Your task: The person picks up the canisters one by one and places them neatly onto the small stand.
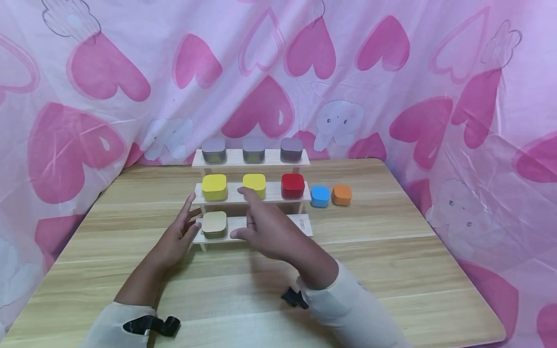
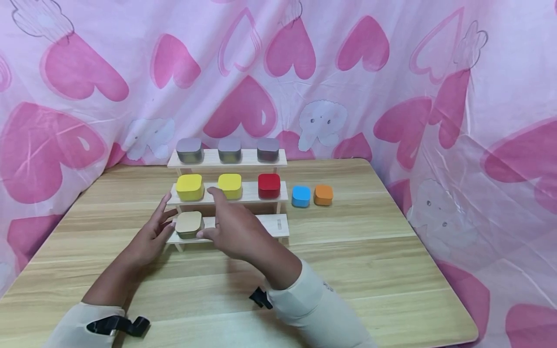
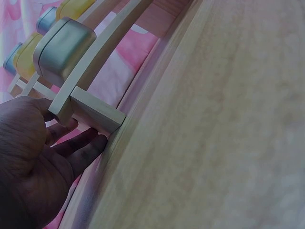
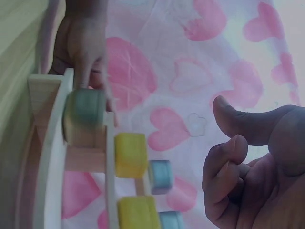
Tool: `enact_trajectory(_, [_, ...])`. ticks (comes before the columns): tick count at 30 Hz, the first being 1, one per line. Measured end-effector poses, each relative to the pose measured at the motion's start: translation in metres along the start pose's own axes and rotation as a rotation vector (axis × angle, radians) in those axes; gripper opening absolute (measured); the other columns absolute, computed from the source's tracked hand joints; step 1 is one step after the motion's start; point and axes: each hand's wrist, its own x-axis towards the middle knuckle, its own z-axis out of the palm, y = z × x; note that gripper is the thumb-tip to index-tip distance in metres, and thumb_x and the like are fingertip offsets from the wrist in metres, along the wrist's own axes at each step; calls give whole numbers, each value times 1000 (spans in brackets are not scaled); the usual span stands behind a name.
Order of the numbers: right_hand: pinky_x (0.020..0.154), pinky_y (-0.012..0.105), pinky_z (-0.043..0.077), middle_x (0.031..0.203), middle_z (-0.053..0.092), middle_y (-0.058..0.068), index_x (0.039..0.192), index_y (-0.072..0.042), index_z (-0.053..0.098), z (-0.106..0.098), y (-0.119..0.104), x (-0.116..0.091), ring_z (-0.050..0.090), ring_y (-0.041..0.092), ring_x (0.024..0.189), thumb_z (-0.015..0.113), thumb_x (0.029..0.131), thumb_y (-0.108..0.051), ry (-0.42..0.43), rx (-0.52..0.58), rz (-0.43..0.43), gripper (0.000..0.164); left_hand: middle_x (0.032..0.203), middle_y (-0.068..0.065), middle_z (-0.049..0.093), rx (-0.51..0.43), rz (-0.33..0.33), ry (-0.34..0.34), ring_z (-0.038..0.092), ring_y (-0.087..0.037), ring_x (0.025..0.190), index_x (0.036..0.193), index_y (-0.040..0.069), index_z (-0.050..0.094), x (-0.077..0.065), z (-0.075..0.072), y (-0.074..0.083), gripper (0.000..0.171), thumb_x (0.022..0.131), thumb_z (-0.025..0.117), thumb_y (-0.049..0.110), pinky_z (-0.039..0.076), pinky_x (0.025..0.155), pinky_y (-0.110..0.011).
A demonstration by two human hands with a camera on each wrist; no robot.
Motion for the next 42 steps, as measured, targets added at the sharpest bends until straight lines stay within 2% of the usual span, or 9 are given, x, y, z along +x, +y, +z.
enact_trajectory(5, [58, 30, 52, 77, 62, 2, 172, -21, 26, -12, 3, -10, 56, 16, 61, 89, 94, -27, 40, -2, -25, 100, 178, -24, 30, -5, -10, -1, 37, -52, 161, 164, 65, -13, 1, 1, -2, 91, 117, 52, 22, 35, 127, -69])
enact_trajectory(10, [58, 30, 53, 78, 62, 4, 173, -23, 24, -23, 13, -15, 55, 17, 62, 90, 92, -25, 73, 31, 9, 105, 178, -25, 31, 5, -9, 1, 38, -52, 160, 165, 64, -12, 1, 1, -1, 90, 117, 52, 25, 35, 127, -69])
enact_trajectory(21, [63, 31, 53, 78, 58, 7, 174, -24, 23, -61, 51, -10, 53, 22, 66, 86, 96, -23, 173, 123, 38, 100, 178, -25, 30, -7, -3, -4, 36, -53, 161, 166, 62, -13, 0, 1, 0, 92, 117, 53, 22, 34, 127, -68])
enact_trajectory(25, [63, 30, 54, 81, 59, 8, 173, -24, 26, -84, 69, -9, 55, 23, 69, 84, 98, -18, 228, 141, 36, 95, 178, -25, 30, 5, -5, -1, 37, -53, 161, 165, 63, -13, 0, 1, 1, 91, 117, 53, 23, 34, 127, -69])
enact_trajectory(29, [62, 29, 56, 80, 58, 10, 170, -22, 31, -107, 87, -13, 54, 23, 65, 78, 102, -14, 238, 227, -36, 83, 178, -25, 30, 16, -9, 2, 37, -53, 161, 166, 62, -13, 0, 1, 0, 89, 117, 51, 25, 35, 126, -69])
enact_trajectory(32, [61, 30, 56, 77, 56, 8, 169, -22, 34, -121, 97, -17, 52, 22, 60, 75, 105, -19, 252, 272, -71, 76, 179, -23, 30, 19, -12, 4, 37, -53, 161, 168, 60, -13, 1, 0, -2, 88, 117, 51, 27, 35, 126, -69])
enact_trajectory(36, [61, 31, 57, 75, 55, 7, 170, -24, 32, -132, 108, -21, 55, 23, 60, 73, 107, -28, 298, 268, -61, 76, 179, -23, 30, 18, -13, 2, 36, -53, 161, 169, 58, -12, 1, 0, -5, 87, 117, 51, 29, 35, 126, -69])
enact_trajectory(40, [68, 30, 59, 76, 57, 6, 171, -21, 31, -143, 123, -22, 60, 23, 64, 69, 109, -27, 355, 263, -60, 73, 179, -23, 30, 14, -14, -3, 36, -53, 161, 166, 63, -13, 1, 0, -6, 87, 117, 52, 31, 34, 126, -70])
enact_trajectory(42, [69, 28, 56, 75, 56, 3, 171, -18, 32, -149, 134, -22, 56, 20, 63, 67, 110, -27, 379, 282, -51, 70, 179, -23, 30, 13, -11, -3, 36, -52, 162, 165, 64, -13, 2, 0, -6, 87, 117, 52, 31, 34, 127, -70])
